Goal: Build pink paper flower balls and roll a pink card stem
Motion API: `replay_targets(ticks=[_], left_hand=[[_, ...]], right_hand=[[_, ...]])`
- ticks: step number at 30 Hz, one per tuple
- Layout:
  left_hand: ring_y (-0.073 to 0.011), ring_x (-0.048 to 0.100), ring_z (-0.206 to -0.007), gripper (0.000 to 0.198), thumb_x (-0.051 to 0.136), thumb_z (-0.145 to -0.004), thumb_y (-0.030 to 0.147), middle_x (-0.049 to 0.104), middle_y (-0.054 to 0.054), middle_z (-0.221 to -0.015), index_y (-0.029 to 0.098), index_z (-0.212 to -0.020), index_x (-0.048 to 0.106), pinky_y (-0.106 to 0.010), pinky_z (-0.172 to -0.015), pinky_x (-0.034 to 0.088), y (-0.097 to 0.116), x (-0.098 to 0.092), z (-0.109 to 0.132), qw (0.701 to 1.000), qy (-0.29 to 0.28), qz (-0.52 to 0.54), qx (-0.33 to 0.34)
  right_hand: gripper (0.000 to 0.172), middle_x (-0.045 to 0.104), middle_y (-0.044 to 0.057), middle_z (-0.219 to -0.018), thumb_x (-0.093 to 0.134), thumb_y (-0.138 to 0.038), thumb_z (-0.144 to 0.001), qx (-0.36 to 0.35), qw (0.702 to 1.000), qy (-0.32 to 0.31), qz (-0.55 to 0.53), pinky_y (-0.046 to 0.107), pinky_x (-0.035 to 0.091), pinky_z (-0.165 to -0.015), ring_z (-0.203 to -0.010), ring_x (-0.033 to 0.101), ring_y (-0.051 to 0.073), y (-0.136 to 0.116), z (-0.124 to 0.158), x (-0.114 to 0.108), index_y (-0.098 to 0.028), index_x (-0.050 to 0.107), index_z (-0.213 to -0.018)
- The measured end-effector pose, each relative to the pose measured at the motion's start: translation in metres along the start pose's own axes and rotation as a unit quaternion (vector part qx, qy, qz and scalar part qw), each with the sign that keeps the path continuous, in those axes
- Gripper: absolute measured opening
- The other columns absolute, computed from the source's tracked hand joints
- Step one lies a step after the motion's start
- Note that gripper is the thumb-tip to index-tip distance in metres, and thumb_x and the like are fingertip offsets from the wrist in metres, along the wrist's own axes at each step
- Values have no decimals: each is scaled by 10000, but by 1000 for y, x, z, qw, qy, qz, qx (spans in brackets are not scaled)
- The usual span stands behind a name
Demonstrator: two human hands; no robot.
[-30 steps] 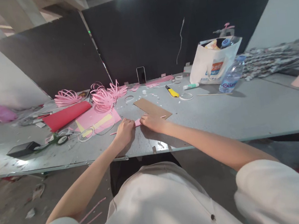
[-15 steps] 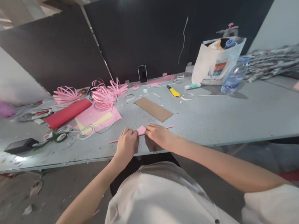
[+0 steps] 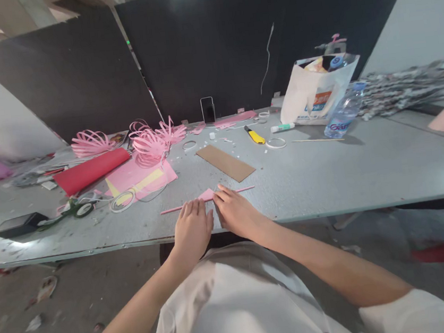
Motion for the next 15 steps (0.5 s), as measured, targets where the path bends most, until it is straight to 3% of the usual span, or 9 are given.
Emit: replay_targets(ticks=[3, 7, 11, 15], left_hand=[[-373, 603, -1400, 538, 407, -1132, 367, 656, -289, -1465, -12, -1469, 587, -521, -1228, 408, -1, 7, -1, 1000, -20, 11, -20], [-357, 598, -1438, 530, 387, -1127, 337, 637, -291, -1500, -1, -1485, 582, -523, -1261, 384, -5, 13, -9, 999, -37, 18, -27], [-370, 549, -1496, 551, 380, -1118, 303, 592, -311, -1543, -45, -1511, 547, -517, -1272, 383, -7, 18, -12, 998, -52, 19, -43], [-381, 465, -1562, 553, 385, -1114, 275, 536, -309, -1599, -58, -1535, 519, -530, -1303, 342, -5, 19, -10, 996, -54, 25, -70]], right_hand=[[454, 604, 296, -1478, 523, -134, -985, 29, 999, 13, -1, 603, 492, -1185, -1500, 498, 415, 0, 1, -1, -55, 618, -1422], [483, 589, 316, -1514, 467, -268, -1070, 64, 998, 1, 30, 626, 480, -1168, -1496, 512, 431, 8, -2, 6, -49, 598, -1481], [546, 562, 280, -1594, 385, -288, -1101, 50, 997, -32, 43, 607, 400, -1261, -1528, 515, 384, 14, -4, 21, -26, 556, -1549], [557, 573, 286, -1576, 377, -279, -1103, 32, 998, -33, 54, 595, 399, -1276, -1510, 543, 377, 13, -5, 24, 11, 566, -1539]])
Point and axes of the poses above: each hand's wrist, its own z-axis away from the middle knuckle, its own x-axis out of the palm, y = z × x, the point moved 10 cm from there along -z, towards the middle knuckle
